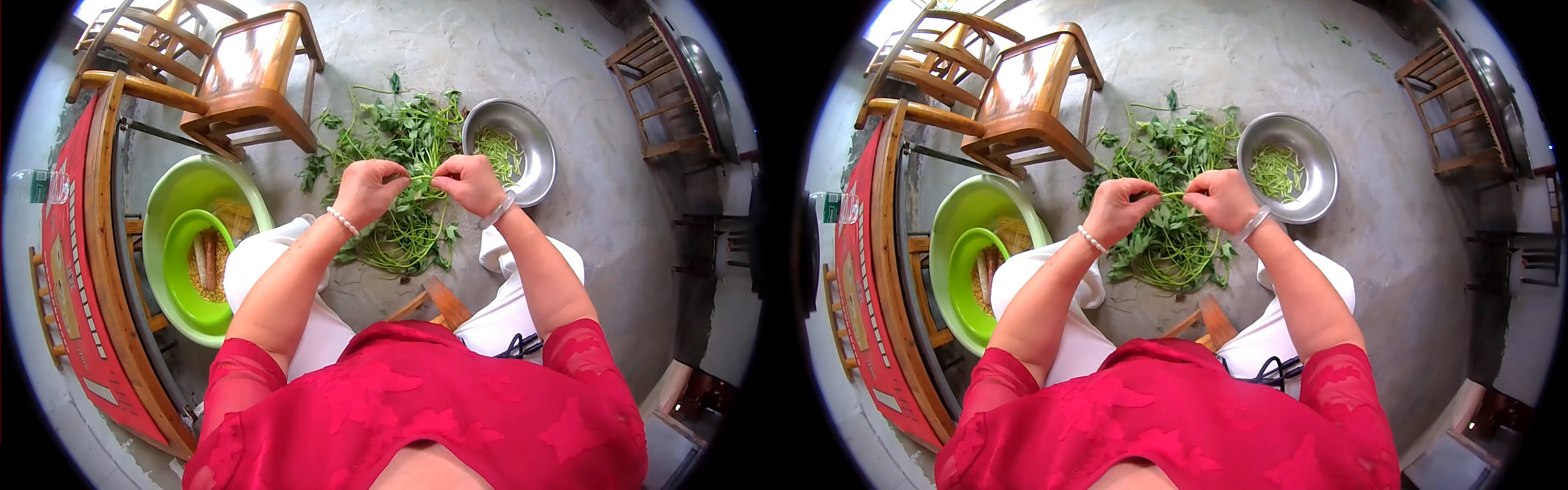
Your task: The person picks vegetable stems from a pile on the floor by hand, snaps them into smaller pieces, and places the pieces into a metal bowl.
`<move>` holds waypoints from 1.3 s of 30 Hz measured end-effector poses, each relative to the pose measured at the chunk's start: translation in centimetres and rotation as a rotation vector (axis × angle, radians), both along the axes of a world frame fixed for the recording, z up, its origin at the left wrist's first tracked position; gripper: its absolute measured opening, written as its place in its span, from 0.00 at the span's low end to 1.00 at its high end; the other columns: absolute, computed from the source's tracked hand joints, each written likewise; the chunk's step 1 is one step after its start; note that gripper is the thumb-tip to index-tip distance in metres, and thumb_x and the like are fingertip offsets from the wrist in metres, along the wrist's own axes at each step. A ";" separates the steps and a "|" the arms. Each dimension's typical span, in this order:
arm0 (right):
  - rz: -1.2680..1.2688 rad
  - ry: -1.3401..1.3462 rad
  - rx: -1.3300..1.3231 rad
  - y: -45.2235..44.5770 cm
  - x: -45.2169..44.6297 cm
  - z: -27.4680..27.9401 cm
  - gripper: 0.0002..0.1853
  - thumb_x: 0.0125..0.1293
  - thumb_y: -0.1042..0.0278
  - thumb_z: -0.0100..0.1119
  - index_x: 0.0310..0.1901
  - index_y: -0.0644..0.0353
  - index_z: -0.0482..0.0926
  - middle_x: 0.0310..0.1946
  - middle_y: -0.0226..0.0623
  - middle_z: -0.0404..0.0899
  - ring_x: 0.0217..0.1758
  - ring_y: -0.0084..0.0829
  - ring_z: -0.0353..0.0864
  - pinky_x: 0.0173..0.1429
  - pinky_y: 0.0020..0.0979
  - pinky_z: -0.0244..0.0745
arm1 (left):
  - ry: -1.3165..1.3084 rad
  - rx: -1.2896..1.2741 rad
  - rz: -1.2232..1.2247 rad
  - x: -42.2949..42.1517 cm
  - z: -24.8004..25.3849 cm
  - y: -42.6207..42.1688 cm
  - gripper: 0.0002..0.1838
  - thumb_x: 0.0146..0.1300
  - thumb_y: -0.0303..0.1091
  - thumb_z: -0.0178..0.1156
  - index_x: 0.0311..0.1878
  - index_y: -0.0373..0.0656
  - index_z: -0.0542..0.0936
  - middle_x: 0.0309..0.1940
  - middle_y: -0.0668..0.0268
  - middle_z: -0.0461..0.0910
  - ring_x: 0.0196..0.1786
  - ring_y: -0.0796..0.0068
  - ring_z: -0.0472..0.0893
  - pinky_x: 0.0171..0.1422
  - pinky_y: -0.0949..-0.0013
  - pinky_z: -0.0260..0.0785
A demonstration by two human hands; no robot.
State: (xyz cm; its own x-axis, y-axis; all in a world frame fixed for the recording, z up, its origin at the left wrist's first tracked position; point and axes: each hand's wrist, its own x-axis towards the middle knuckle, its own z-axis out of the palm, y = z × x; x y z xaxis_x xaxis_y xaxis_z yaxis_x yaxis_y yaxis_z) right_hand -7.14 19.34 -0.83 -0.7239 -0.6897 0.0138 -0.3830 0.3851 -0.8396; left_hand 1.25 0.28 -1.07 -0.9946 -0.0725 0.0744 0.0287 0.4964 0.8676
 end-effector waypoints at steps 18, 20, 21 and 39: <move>-0.531 -0.829 -0.590 -0.2 -0.7 0.2 0.03 0.57 0.74 0.60 0.30 0.65 0.78 0.19 0.30 0.76 0.13 0.16 0.69 0.12 0.17 0.57 | -0.305 0.195 -0.010 -0.3 -0.4 1.1 0.09 0.51 0.33 0.63 0.33 0.38 0.82 0.15 0.72 0.72 0.19 0.87 0.65 0.23 0.78 0.59; -0.569 -0.640 -0.582 0.4 -1.8 0.9 0.03 0.57 0.74 0.59 0.30 0.65 0.78 0.20 0.31 0.76 0.13 0.16 0.70 0.12 0.17 0.57 | -0.295 0.189 -0.017 -0.2 -0.4 1.1 0.08 0.52 0.30 0.63 0.33 0.35 0.81 0.17 0.76 0.70 0.20 0.90 0.62 0.22 0.80 0.55; -0.602 -0.562 -0.601 0.8 -2.4 1.2 0.04 0.58 0.74 0.58 0.30 0.65 0.78 0.20 0.31 0.76 0.13 0.17 0.70 0.12 0.17 0.58 | -0.286 0.209 -0.018 -0.3 -0.2 1.0 0.08 0.52 0.30 0.63 0.33 0.35 0.81 0.17 0.76 0.71 0.20 0.89 0.62 0.21 0.80 0.54; -0.368 -0.674 -0.272 -0.2 -0.5 0.1 0.08 0.52 0.70 0.64 0.33 0.63 0.81 0.22 0.30 0.79 0.17 0.16 0.74 0.16 0.18 0.63 | -0.198 0.304 0.144 -0.5 -1.5 0.8 0.08 0.50 0.30 0.64 0.30 0.34 0.80 0.14 0.74 0.72 0.19 0.90 0.64 0.21 0.80 0.56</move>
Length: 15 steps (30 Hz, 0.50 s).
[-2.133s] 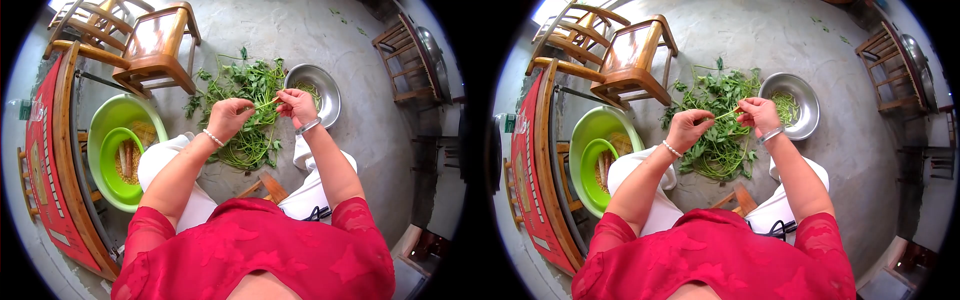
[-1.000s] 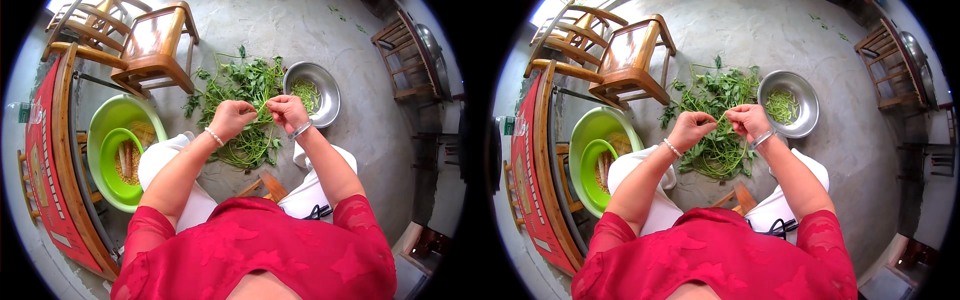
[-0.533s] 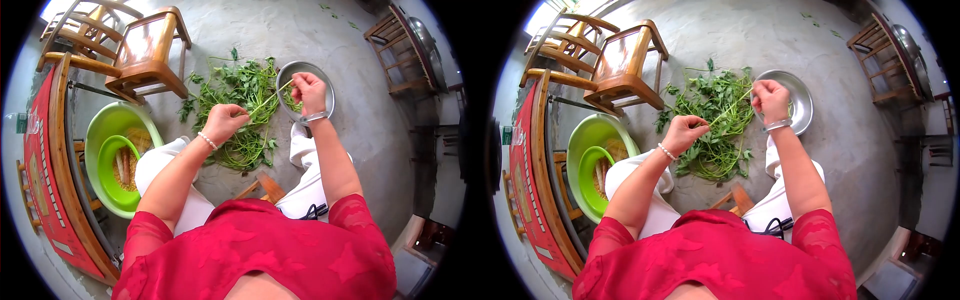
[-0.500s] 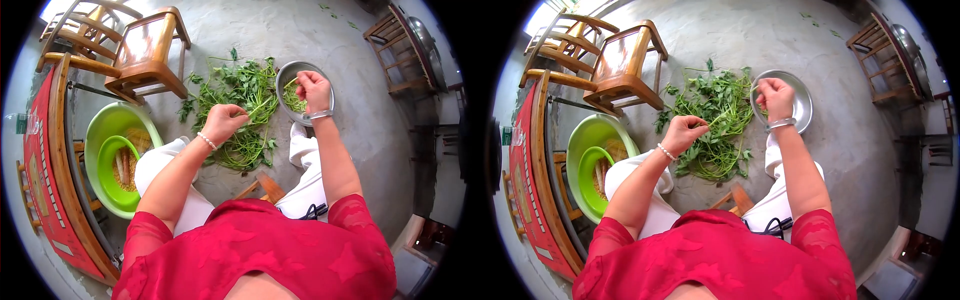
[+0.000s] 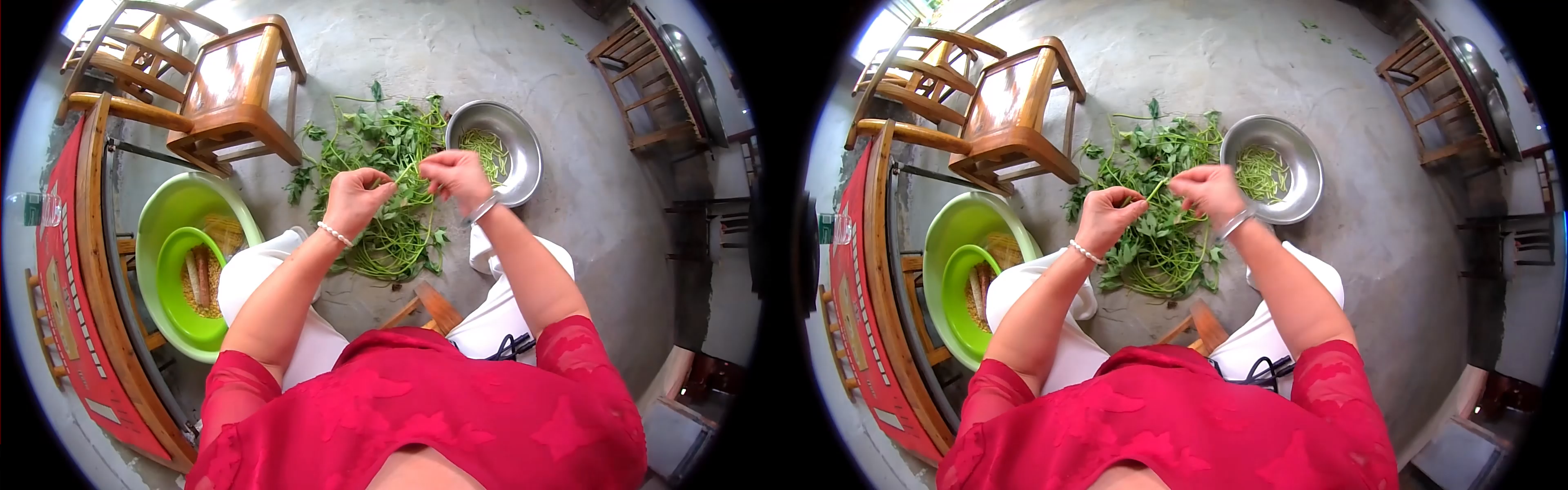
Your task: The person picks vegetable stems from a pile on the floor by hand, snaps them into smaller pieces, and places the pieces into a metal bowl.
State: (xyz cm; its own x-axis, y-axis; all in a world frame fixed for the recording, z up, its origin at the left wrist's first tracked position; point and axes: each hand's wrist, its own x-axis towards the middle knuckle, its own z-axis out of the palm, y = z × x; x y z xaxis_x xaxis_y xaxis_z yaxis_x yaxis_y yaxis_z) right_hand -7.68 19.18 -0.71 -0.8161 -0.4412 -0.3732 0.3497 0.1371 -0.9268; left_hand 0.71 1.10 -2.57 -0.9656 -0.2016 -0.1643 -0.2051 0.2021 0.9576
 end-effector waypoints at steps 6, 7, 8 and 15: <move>-0.017 -0.112 -0.156 -1.7 3.3 -1.8 0.06 0.56 0.70 0.62 0.31 0.64 0.80 0.22 0.30 0.79 0.18 0.15 0.74 0.15 0.15 0.62 | 0.086 -0.177 -0.064 0.5 0.8 1.1 0.08 0.50 0.31 0.65 0.29 0.35 0.80 0.14 0.74 0.71 0.18 0.89 0.63 0.21 0.79 0.56; -0.026 -0.115 -0.145 -1.7 3.4 -1.8 0.06 0.56 0.70 0.62 0.31 0.64 0.80 0.22 0.30 0.79 0.18 0.15 0.74 0.15 0.15 0.62 | 0.105 -0.216 -0.089 0.6 0.6 1.2 0.07 0.51 0.30 0.65 0.30 0.35 0.80 0.14 0.76 0.70 0.19 0.90 0.62 0.21 0.80 0.54; -0.032 -0.118 -0.136 -1.6 3.4 -1.8 0.06 0.56 0.70 0.62 0.30 0.64 0.80 0.22 0.29 0.79 0.18 0.15 0.74 0.15 0.15 0.62 | 0.080 -0.207 -0.106 0.7 0.6 1.2 0.07 0.51 0.29 0.64 0.31 0.35 0.80 0.15 0.75 0.70 0.19 0.89 0.62 0.21 0.80 0.55; 0.104 0.522 0.151 -1.0 2.3 -2.3 0.06 0.52 0.70 0.62 0.29 0.63 0.80 0.22 0.35 0.79 0.22 0.25 0.77 0.25 0.26 0.68 | 0.124 -0.067 0.027 0.2 1.0 0.5 0.07 0.53 0.28 0.62 0.33 0.34 0.80 0.16 0.76 0.70 0.20 0.90 0.63 0.22 0.82 0.55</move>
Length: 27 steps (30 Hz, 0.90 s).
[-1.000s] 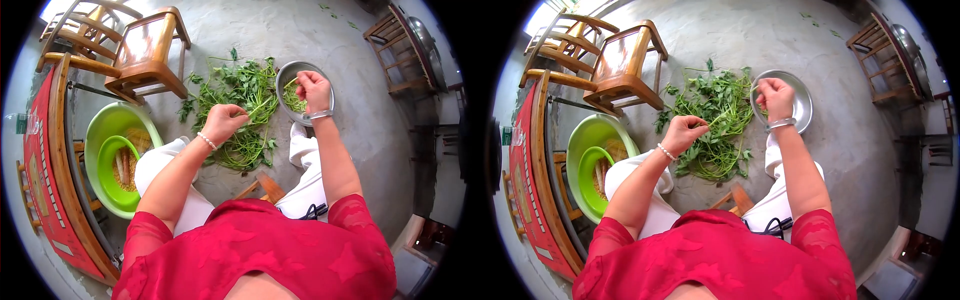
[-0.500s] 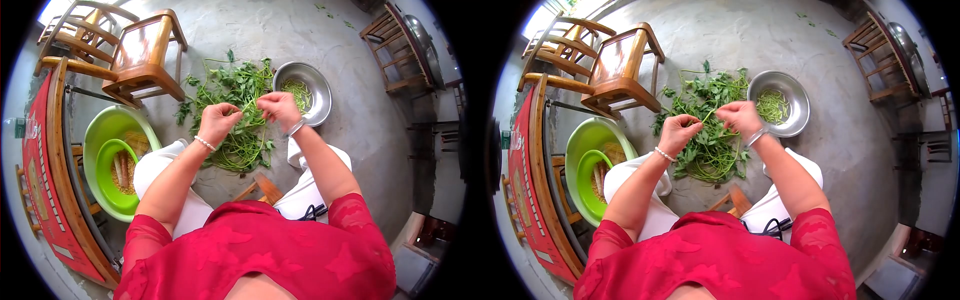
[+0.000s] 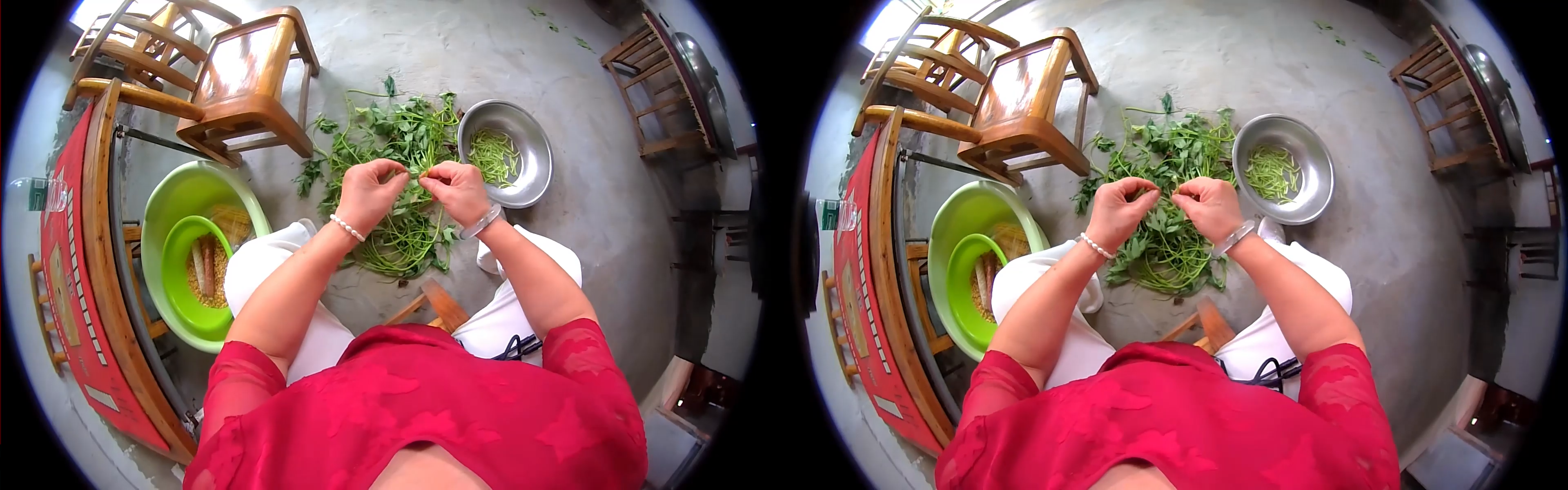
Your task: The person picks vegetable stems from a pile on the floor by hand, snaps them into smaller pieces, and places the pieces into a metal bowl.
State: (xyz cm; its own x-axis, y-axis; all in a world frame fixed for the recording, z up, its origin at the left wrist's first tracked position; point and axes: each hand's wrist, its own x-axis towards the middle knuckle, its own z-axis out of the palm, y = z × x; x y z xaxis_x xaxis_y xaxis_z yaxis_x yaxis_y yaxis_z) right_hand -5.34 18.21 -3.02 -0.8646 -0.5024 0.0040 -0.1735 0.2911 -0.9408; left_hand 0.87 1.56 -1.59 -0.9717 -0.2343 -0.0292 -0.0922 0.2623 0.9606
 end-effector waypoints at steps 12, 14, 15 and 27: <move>0.166 0.294 0.134 -0.5 1.1 1.4 0.03 0.50 0.70 0.60 0.27 0.59 0.80 0.22 0.38 0.75 0.25 0.38 0.76 0.29 0.33 0.69 | -0.155 0.314 -0.131 -0.4 -0.6 -0.3 0.07 0.57 0.30 0.60 0.33 0.35 0.78 0.22 0.76 0.73 0.25 0.90 0.66 0.25 0.83 0.58; 0.149 0.238 0.103 -0.5 1.2 1.3 0.04 0.50 0.71 0.60 0.28 0.59 0.80 0.21 0.39 0.76 0.24 0.37 0.76 0.29 0.32 0.69 | -0.234 0.327 -0.139 -0.4 -0.4 -0.4 0.07 0.56 0.31 0.60 0.32 0.36 0.78 0.22 0.76 0.73 0.24 0.90 0.66 0.25 0.83 0.57; 0.140 0.210 0.087 -0.5 1.2 1.2 0.04 0.50 0.71 0.60 0.29 0.59 0.81 0.21 0.39 0.76 0.24 0.36 0.76 0.29 0.32 0.69 | -0.274 0.333 -0.143 -0.4 -0.4 -0.5 0.07 0.56 0.31 0.60 0.31 0.36 0.78 0.22 0.76 0.73 0.24 0.90 0.66 0.25 0.82 0.57; -0.082 -0.572 -0.248 0.2 -0.4 1.3 0.06 0.58 0.71 0.59 0.33 0.65 0.79 0.23 0.31 0.79 0.18 0.16 0.75 0.17 0.15 0.65 | -0.259 0.364 -0.015 -0.4 -1.0 -0.7 0.06 0.58 0.32 0.59 0.32 0.39 0.76 0.20 0.76 0.72 0.19 0.89 0.64 0.21 0.82 0.55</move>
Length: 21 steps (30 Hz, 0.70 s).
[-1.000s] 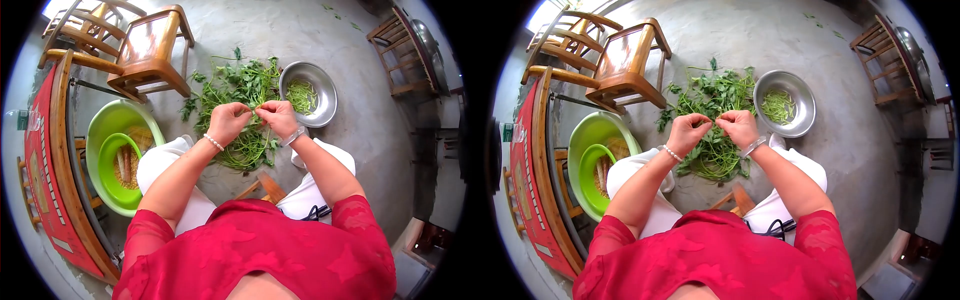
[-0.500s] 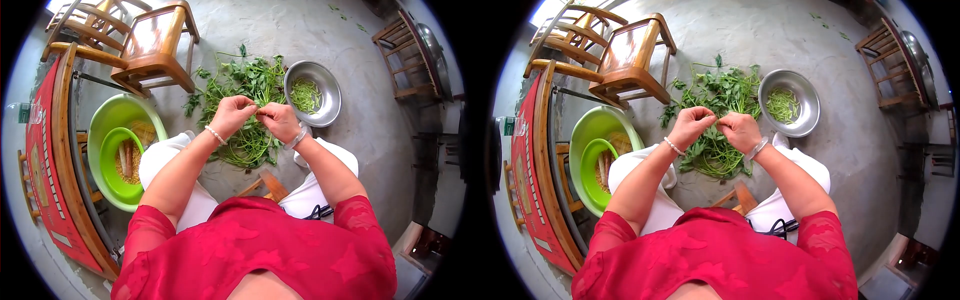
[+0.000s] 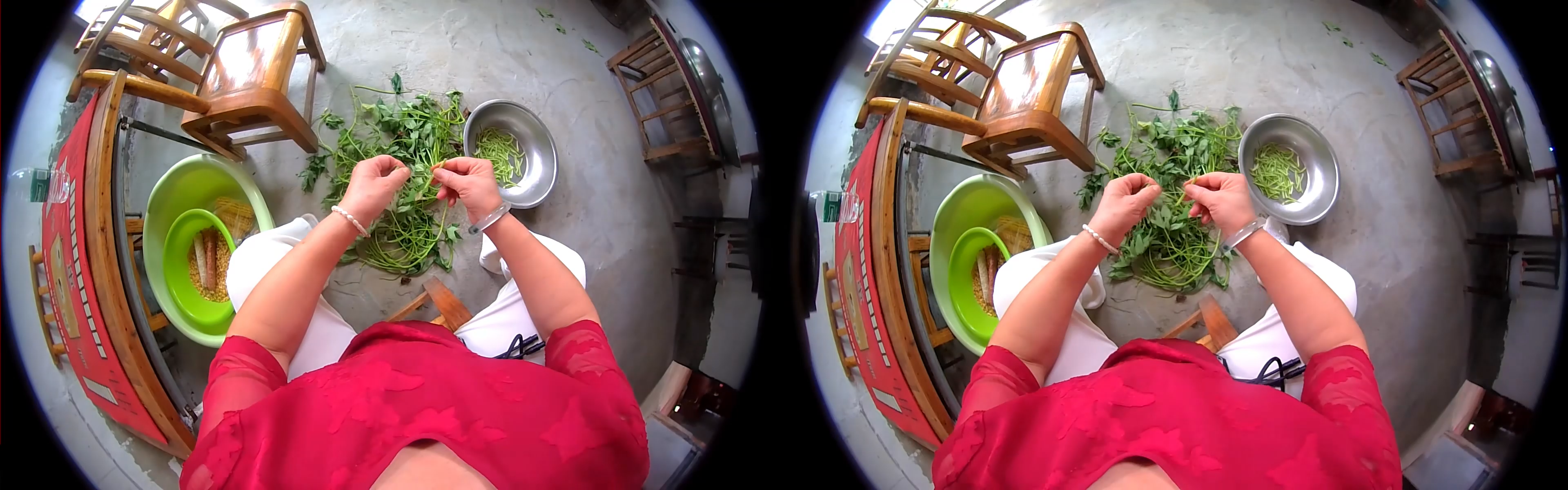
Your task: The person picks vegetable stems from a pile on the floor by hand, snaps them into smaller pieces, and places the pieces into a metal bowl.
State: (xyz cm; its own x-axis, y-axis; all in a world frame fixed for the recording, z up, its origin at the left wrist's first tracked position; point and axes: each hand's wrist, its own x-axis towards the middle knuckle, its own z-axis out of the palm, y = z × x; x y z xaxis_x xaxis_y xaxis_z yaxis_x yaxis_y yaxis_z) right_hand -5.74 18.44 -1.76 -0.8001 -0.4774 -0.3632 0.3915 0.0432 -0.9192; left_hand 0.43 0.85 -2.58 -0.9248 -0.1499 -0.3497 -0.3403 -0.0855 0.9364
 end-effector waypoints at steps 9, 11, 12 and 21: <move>0.027 -0.072 -0.023 0.0 0.3 0.1 0.05 0.59 0.71 0.58 0.34 0.63 0.78 0.25 0.33 0.80 0.19 0.19 0.76 0.18 0.17 0.66 | -0.016 0.469 -0.022 0.0 1.8 0.4 0.05 0.65 0.33 0.51 0.36 0.43 0.71 0.32 0.66 0.79 0.16 0.88 0.68 0.14 0.86 0.53; 0.022 -0.073 -0.032 0.1 0.2 0.2 0.05 0.59 0.71 0.58 0.34 0.62 0.78 0.25 0.34 0.80 0.19 0.19 0.76 0.18 0.18 0.67 | -0.011 0.451 -0.028 -0.1 1.4 0.3 0.05 0.65 0.34 0.51 0.36 0.43 0.71 0.30 0.67 0.79 0.17 0.88 0.69 0.15 0.86 0.54; 0.015 -0.072 -0.033 0.1 0.1 0.4 0.05 0.59 0.71 0.58 0.34 0.62 0.78 0.25 0.34 0.80 0.19 0.19 0.76 0.18 0.17 0.67 | -0.009 0.443 -0.031 -0.1 1.2 0.3 0.05 0.65 0.34 0.51 0.36 0.43 0.71 0.29 0.67 0.78 0.18 0.88 0.70 0.15 0.86 0.54; -0.130 0.211 0.212 2.3 -3.7 -0.8 0.04 0.54 0.75 0.61 0.32 0.63 0.79 0.21 0.32 0.79 0.17 0.19 0.75 0.16 0.17 0.65 | -0.037 0.393 -0.012 0.0 1.2 -0.4 0.05 0.64 0.33 0.53 0.36 0.43 0.72 0.24 0.73 0.73 0.18 0.89 0.68 0.16 0.86 0.55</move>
State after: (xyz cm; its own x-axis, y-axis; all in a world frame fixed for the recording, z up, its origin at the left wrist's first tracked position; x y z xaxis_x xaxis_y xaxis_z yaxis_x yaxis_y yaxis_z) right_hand -9.43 20.76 -2.51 -0.9176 -0.2975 -0.2637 0.2084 0.2049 -0.9563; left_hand 0.41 0.45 -1.34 -0.9115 0.0131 -0.4111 -0.3761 -0.4312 0.8201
